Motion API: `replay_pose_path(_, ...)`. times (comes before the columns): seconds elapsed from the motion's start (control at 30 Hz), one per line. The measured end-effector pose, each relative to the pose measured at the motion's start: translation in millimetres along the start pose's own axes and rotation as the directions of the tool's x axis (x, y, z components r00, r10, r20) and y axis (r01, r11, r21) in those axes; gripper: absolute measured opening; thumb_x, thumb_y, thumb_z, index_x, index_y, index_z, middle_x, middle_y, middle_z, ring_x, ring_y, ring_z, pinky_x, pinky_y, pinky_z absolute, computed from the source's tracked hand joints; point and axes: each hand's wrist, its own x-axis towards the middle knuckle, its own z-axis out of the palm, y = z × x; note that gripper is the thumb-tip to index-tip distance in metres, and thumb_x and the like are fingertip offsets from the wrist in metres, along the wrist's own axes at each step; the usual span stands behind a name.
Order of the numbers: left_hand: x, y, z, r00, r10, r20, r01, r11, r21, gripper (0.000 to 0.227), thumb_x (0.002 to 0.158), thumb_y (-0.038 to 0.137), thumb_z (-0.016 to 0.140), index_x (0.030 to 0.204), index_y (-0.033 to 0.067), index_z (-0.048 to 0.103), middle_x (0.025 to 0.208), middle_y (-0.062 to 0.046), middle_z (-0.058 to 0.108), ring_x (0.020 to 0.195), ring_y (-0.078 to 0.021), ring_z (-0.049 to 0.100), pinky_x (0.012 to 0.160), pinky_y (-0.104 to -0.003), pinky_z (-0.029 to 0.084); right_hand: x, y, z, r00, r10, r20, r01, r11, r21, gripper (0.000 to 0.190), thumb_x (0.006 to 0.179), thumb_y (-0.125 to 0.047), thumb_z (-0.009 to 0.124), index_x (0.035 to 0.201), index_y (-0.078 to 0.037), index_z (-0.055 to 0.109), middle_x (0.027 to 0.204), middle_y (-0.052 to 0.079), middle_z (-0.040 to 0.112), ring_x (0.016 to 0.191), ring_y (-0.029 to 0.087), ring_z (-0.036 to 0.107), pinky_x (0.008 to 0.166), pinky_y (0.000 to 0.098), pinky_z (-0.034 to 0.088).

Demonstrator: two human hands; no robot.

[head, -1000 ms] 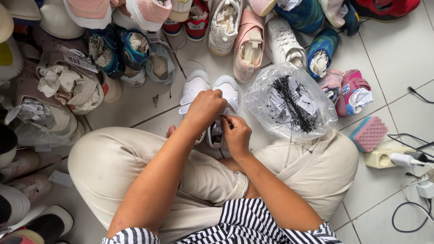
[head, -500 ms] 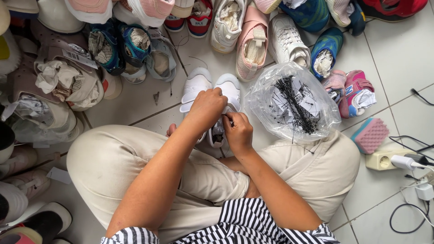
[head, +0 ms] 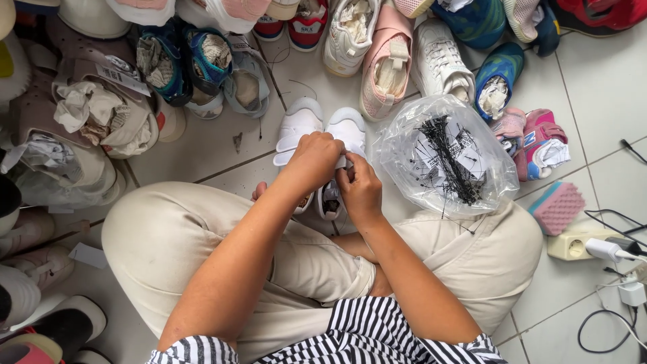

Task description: The person sits on the floor surrounded by shoes and attaches small paper tags to them using black zip ties. They handle a white pair of sneakers and a blue pair of sneakers, securing tags to the tongue or upper part of each shoe.

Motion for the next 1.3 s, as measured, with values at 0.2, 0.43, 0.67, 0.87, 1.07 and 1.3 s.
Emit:
replay_pose_path(0.2,5.9,-2.0,8.7,0.998,-0.006,0.067,0.007,1.000,-0.020,0.027,0.076,-0.004,0.074,0.101,0.0046,0.079,0.082,-0.014,0.070,0.082,-0.0322,0.068,0.076,-0.041,0.051,7.2,-7.6,-8.4,0.978,-0.206,0.036,0.209,0.972,-0.111,0.021,0.089,-0.002,0.070,0.109,-0.001,0.070,0.080,0.011,0.070,0.070,0.028,0.073,0.061,0.0340,0.061)
replay_pose_path(0.43,3.6,5.0,-8.3,0.987,-0.034,0.159,0.044,0.997,-0.061,0.034,0.072,-0.004,0.081,0.105,0.0032,0.078,0.091,-0.018,0.072,0.088,-0.0363,0.070,0.081,-0.046,0.052,1.0,2.1,-7.4,0.955,-0.295,0.007,0.290,0.934,-0.207,0.014,0.095,-0.010,0.066,0.108,-0.006,0.068,0.079,0.005,0.067,0.068,0.024,0.072,0.061,0.0305,0.061)
replay_pose_path(0.67,8.9,-5.5,15.7,0.989,-0.033,0.143,0.036,0.999,-0.015,0.021,0.082,0.007,0.077,0.103,0.0051,0.078,0.087,-0.016,0.071,0.081,-0.0326,0.071,0.078,-0.045,0.055,3.2,-4.8,-13.0,0.952,-0.304,0.047,0.306,0.922,-0.235,0.012,0.098,-0.016,0.067,0.106,-0.007,0.066,0.077,0.005,0.068,0.067,0.022,0.074,0.057,0.0310,0.060)
replay_pose_path(0.87,4.4,4.8,-8.2,0.998,-0.036,0.054,0.037,0.999,-0.006,0.019,0.083,0.004,0.075,0.102,0.0016,0.076,0.085,-0.016,0.069,0.081,-0.0345,0.071,0.077,-0.046,0.055,4.7,6.6,-18.3,0.979,-0.117,0.170,0.126,0.991,-0.048,0.015,0.105,-0.016,0.059,0.115,-0.007,0.064,0.092,0.010,0.073,0.085,0.031,0.075,0.071,0.0388,0.062)
replay_pose_path(1.07,8.3,-0.4,4.4,1.000,-0.003,-0.004,0.003,0.999,0.035,0.018,0.088,0.012,0.077,0.102,0.0006,0.076,0.082,-0.015,0.069,0.077,-0.0300,0.070,0.073,-0.041,0.055,6.5,14.1,-49.7,0.926,0.089,0.366,-0.082,0.996,-0.035,0.009,0.100,-0.022,0.067,0.103,-0.014,0.064,0.085,0.006,0.074,0.087,0.030,0.075,0.074,0.0402,0.060)
replay_pose_path(1.3,-6.5,15.2,-11.7,1.000,0.000,-0.001,0.000,0.999,-0.034,0.026,0.091,0.020,0.075,0.105,-0.0017,0.077,0.088,-0.019,0.072,0.083,-0.0336,0.071,0.077,-0.045,0.054,12.7,25.3,-74.9,0.831,0.292,0.473,-0.322,0.947,-0.018,0.004,0.098,-0.023,0.070,0.096,-0.024,0.073,0.066,0.000,0.069,0.071,0.018,0.070,0.073,0.0341,0.057)
